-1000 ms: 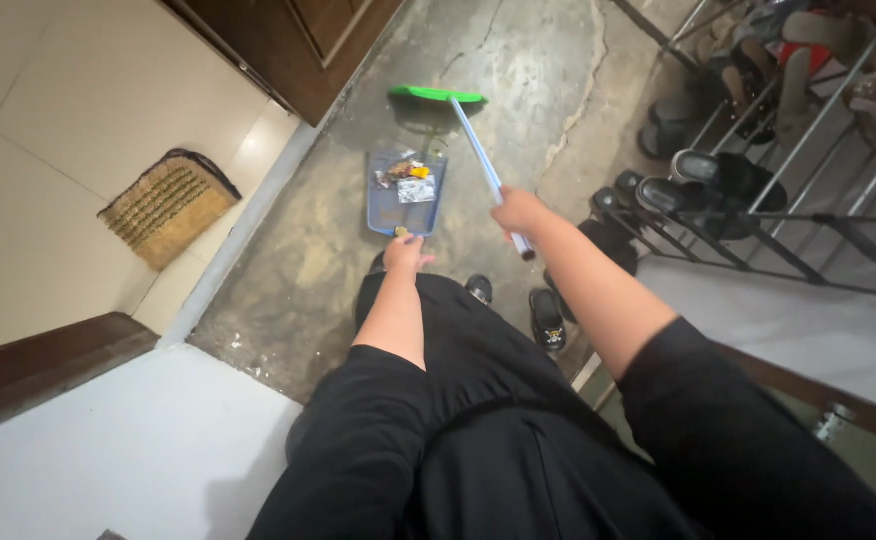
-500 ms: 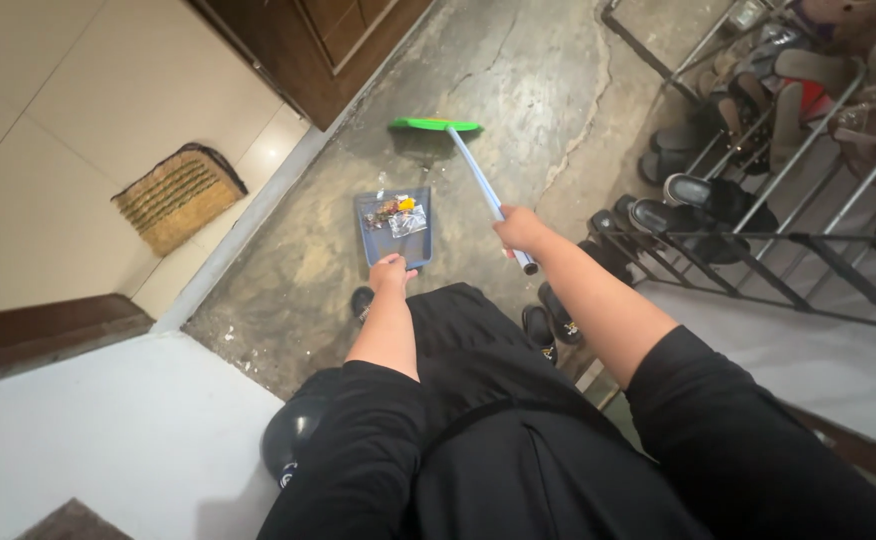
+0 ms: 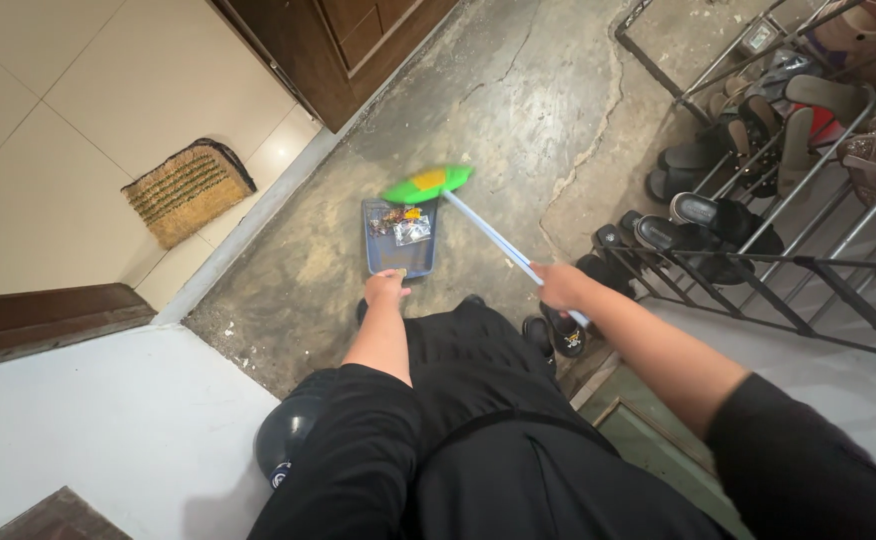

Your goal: Sweeping the floor and collecting debris into a dustpan.

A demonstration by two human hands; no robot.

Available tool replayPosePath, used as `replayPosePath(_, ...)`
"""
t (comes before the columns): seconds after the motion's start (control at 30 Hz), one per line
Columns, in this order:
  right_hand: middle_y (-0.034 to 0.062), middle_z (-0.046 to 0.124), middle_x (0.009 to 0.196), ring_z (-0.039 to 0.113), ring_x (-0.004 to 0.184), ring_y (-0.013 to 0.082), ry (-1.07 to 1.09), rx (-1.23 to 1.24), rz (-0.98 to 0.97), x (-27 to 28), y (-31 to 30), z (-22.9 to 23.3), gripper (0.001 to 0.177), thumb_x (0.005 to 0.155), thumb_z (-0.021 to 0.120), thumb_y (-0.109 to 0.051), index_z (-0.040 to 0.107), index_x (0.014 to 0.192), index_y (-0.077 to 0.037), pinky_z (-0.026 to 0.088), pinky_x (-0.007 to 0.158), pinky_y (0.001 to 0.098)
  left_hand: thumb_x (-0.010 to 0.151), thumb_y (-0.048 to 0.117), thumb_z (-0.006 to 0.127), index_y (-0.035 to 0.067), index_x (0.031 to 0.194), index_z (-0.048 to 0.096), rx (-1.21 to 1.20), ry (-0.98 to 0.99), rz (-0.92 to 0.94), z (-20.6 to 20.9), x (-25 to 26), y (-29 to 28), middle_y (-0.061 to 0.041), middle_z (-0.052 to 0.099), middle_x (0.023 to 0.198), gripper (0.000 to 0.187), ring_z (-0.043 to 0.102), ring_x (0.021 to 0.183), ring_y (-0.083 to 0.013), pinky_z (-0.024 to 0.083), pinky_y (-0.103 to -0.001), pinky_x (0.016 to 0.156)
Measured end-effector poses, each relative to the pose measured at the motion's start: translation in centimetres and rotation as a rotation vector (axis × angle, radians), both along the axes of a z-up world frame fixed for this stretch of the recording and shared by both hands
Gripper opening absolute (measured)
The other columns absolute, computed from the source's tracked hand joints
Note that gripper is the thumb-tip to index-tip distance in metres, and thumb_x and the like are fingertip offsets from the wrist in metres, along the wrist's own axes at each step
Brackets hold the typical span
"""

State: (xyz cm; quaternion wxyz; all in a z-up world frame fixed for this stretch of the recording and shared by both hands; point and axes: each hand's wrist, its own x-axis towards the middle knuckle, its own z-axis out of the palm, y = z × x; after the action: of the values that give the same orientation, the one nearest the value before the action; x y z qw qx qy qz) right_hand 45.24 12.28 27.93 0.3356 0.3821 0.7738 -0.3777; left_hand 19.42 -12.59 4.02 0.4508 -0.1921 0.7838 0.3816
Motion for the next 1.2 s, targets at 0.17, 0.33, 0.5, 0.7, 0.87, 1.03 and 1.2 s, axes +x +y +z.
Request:
replayPosePath(0.17,0.0157,0.073,0.075,0.067,0.048,0.0254,-0.030,0.001,-0.009,1.1,0.5,6.6,0.067,0.093,0.057,-0.022,0.038,0.157,-0.022,0.058,0.057,0.0387,0.087,0.020,0.079,0.006,0.113,0.072,-0.019,0.020,-0.074,0.7,-1.5,-0.5,-0.010,0.077,0.098,0.030,0.079,0.073,-0.0273,0.060,-0.031,0.063)
replayPosePath(0.33,0.0137,0.073,0.075,0.065,0.045,0.0239,-0.017,0.036,-0.128,1.8,1.8,5.4,0.068,0.093,0.061,-0.027,0.038,0.157,-0.027,0.056,0.055,0.0375,0.087,0.021,0.079,0.008,0.109,0.075,-0.139,0.070,-0.229,2.8,-3.6,-1.1,-0.004,0.079,0.097,0.026,0.079,0.071,-0.0242,0.058,-0.030,0.065)
replayPosePath(0.5,0.0076,0.060,0.066,0.052,0.043,0.0151,0.205,-0.112,-0.559,3.4,2.6,-3.2,0.067,0.096,0.062,-0.023,0.039,0.158,-0.021,0.048,0.044,0.0346,0.078,0.013,0.085,0.010,0.103,0.077,-0.283,0.139,-0.284,6.5,-5.9,-1.4,-0.012,0.080,0.095,0.027,0.077,0.065,-0.0254,0.060,-0.035,0.059)
replayPosePath(0.7,0.0053,0.058,0.066,0.049,0.044,0.0142,0.148,-0.135,-0.821,1.1,-4.4,-4.9,0.069,0.096,0.063,-0.017,0.035,0.159,-0.017,0.044,0.041,0.0328,0.079,0.020,0.084,0.014,0.102,0.081,-0.357,0.415,-0.686,2.7,-9.2,-3.5,-0.015,0.076,0.107,0.024,0.072,0.103,-0.0336,0.056,-0.042,0.088)
replayPosePath(0.87,0.0040,0.054,0.065,0.049,0.044,0.0137,0.182,-0.359,-0.965,-0.4,-13.8,-5.6,0.069,0.096,0.058,-0.011,0.033,0.160,-0.018,0.043,0.039,0.0332,0.088,0.022,0.072,0.013,0.108,0.079,-0.383,0.368,-0.722,2.2,-10.8,-3.9,-0.018,0.073,0.118,0.023,0.069,0.114,-0.0358,0.056,-0.044,0.096)
replayPosePath(1.03,0.0032,0.048,0.062,0.041,0.042,0.0127,-0.050,-0.604,-1.057,-4.7,-17.4,2.2,0.070,0.098,0.054,-0.014,0.029,0.160,-0.032,0.036,0.038,0.0311,0.092,0.021,0.067,0.010,0.110,0.078,-0.362,0.359,-0.782,2.8,-11.9,-4.3,-0.020,0.072,0.121,0.024,0.067,0.116,-0.0377,0.055,-0.045,0.096)
replayPosePath(1.2,-0.0023,0.042,0.060,0.036,0.039,0.0078,0.072,-0.814,-1.153,-5.1,-17.0,6.8,0.068,0.096,0.056,-0.011,0.040,0.158,-0.033,0.032,0.034,0.0268,0.090,0.023,0.070,0.008,0.109,0.077,-0.387,0.354,-0.794,1.6,-13.9,-5.7,-0.020,0.072,0.120,0.026,0.067,0.116,-0.0366,0.054,-0.044,0.097)
